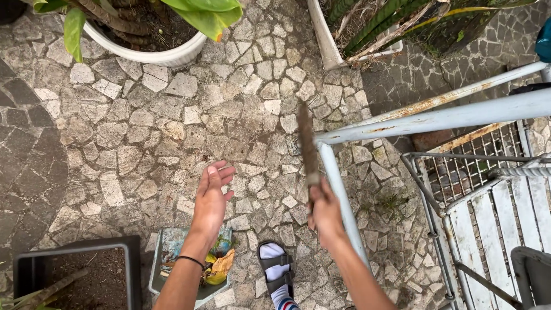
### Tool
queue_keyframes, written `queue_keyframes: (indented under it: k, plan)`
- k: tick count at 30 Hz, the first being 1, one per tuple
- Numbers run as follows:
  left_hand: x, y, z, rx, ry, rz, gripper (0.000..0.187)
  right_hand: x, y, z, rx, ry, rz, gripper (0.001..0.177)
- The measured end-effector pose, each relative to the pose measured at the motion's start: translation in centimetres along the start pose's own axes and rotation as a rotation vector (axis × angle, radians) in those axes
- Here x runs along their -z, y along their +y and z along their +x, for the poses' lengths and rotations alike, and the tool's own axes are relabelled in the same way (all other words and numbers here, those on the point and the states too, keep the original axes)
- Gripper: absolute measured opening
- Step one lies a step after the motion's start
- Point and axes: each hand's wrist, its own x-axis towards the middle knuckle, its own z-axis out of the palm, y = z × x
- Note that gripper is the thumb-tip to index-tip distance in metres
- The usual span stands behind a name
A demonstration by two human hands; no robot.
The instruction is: Sweeping dry leaves from a stone-paved patio and collecting them into a plastic bag.
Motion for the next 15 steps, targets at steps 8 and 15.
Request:
queue_keyframes:
  k: [8, 15]
  plan:
    - [-0.3, 0.0, 0.5, -0.04, 0.034, -0.139, 0.053, -2.8, -2.2, 13.9, -0.043, -0.046, 0.199, 0.04]
    - [-0.4, -0.4, 1.0, -0.002, 0.081, -0.182, 0.052, -0.5, -0.9, 2.5, -0.141, -0.224, 0.107, 0.055]
